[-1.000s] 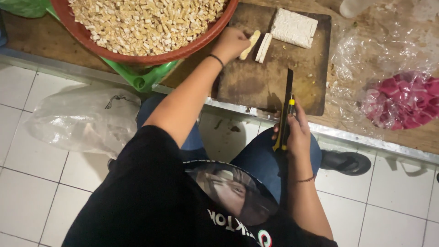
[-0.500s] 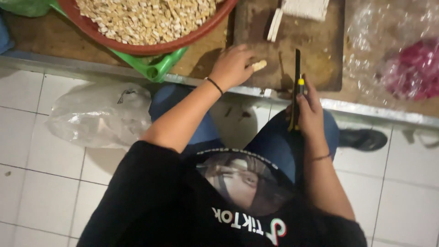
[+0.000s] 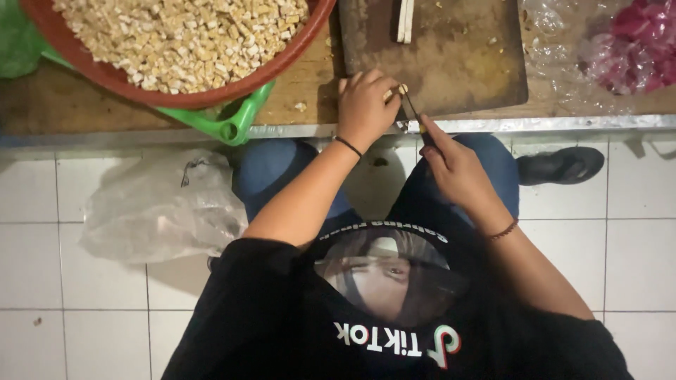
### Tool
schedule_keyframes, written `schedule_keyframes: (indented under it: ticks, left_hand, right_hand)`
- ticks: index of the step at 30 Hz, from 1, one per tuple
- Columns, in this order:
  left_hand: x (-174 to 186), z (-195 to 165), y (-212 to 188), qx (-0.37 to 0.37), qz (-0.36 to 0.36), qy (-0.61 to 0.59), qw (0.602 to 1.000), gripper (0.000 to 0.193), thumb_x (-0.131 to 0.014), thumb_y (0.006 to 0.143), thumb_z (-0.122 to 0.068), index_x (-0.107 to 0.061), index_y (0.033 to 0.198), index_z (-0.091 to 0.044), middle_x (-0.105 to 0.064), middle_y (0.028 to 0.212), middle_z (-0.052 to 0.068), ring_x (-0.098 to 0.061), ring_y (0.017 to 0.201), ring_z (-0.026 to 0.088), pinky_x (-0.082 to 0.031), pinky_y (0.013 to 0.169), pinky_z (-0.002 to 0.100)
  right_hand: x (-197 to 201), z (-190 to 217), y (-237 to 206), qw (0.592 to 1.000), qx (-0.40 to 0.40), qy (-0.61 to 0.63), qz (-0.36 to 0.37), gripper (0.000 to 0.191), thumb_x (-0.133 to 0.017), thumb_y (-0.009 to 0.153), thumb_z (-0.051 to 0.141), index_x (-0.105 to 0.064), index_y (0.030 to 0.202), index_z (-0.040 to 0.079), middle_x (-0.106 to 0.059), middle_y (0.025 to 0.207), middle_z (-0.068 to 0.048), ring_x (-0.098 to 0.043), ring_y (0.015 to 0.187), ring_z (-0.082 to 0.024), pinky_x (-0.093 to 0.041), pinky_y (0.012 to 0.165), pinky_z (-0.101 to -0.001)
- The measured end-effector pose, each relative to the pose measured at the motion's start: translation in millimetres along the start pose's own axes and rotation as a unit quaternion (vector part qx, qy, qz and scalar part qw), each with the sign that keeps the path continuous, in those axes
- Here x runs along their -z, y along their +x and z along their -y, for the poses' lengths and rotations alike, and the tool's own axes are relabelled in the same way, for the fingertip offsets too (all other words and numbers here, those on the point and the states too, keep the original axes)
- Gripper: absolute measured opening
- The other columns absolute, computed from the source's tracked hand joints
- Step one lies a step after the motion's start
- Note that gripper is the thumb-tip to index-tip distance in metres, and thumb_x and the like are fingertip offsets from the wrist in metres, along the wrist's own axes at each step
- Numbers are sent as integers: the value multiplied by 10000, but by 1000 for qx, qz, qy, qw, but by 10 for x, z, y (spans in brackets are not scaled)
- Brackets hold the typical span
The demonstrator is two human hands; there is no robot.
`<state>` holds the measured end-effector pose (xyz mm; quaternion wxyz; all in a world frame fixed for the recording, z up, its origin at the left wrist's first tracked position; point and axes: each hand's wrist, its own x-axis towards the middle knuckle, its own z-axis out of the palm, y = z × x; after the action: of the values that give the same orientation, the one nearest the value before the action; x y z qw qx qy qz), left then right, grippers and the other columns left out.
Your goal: The person sits on the floor and uses a knife to cut rectangular food blocks into small cubes on a wooden cutting board. The cut pieces are transferred into a large red bowl. The person repeats this process with multiple blocks.
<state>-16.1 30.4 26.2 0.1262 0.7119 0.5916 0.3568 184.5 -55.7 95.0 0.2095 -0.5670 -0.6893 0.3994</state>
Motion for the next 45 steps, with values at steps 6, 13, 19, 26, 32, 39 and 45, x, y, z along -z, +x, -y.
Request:
schedule_keyframes:
  ticks: [6,13,19,26,32,39,45]
  left_hand:
    - [36,43,14,-9,-20,-15,1000,110,-753,794,-236,-758,877,-164,-688,943,10,-635,966,276,-421,871,454]
    - [47,39,43,14,8,-20,1000,89,-750,801,-222,-751,860,-155,-688,926,8,-635,955,269,-419,864,455]
    - [41,56,49,15,15,-12,1000,62,-749,808,-206,-742,844,-156,-678,907,2,-627,937,268,-411,848,456]
    - [62,71,26,3,-1,-13,1000,64,-757,818,-205,-723,839,-155,-665,903,-7,-632,946,255,-405,836,447]
    - [76,80,3,8,6,-16,1000,64,-757,835,-216,-735,867,-165,-666,911,-11,-632,940,252,-413,845,446]
    - [65,120,-22,2,3,-19,1000,110,-778,819,-248,-761,897,-171,-689,938,-8,-642,964,263,-422,868,461]
    - [76,219,-66,-13,-3,-60,998,273,-789,761,-247,-753,996,-112,-699,997,63,-644,990,300,-439,870,481]
  right_hand:
    - [-8,178,84,992,-115,-27,47,570,-554,989,171,-476,1550,236,-731,903,-213,-745,811,-344,-552,794,-398]
    - [-43,117,178,996,49,-76,-8,523,-584,994,124,-506,1512,108,-699,1028,-257,-676,943,-438,-525,790,-468]
    - [-34,110,254,997,32,-76,9,532,-585,994,133,-494,1518,117,-702,1015,-251,-682,912,-420,-522,767,-465]
    - [0,283,451,992,-93,-44,71,567,-552,983,156,-460,1541,183,-693,747,-191,-710,702,-325,-531,697,-425]
    - [-42,275,429,990,-122,-24,73,567,-531,988,163,-444,1547,193,-696,734,-176,-727,676,-288,-549,690,-398]
    - [-7,192,81,985,-154,-31,68,573,-528,992,156,-457,1554,242,-708,735,-146,-715,646,-231,-558,651,-368]
    - [-4,217,61,991,-131,17,27,570,-514,993,126,-442,1548,234,-728,893,-80,-681,649,-172,-561,599,-325]
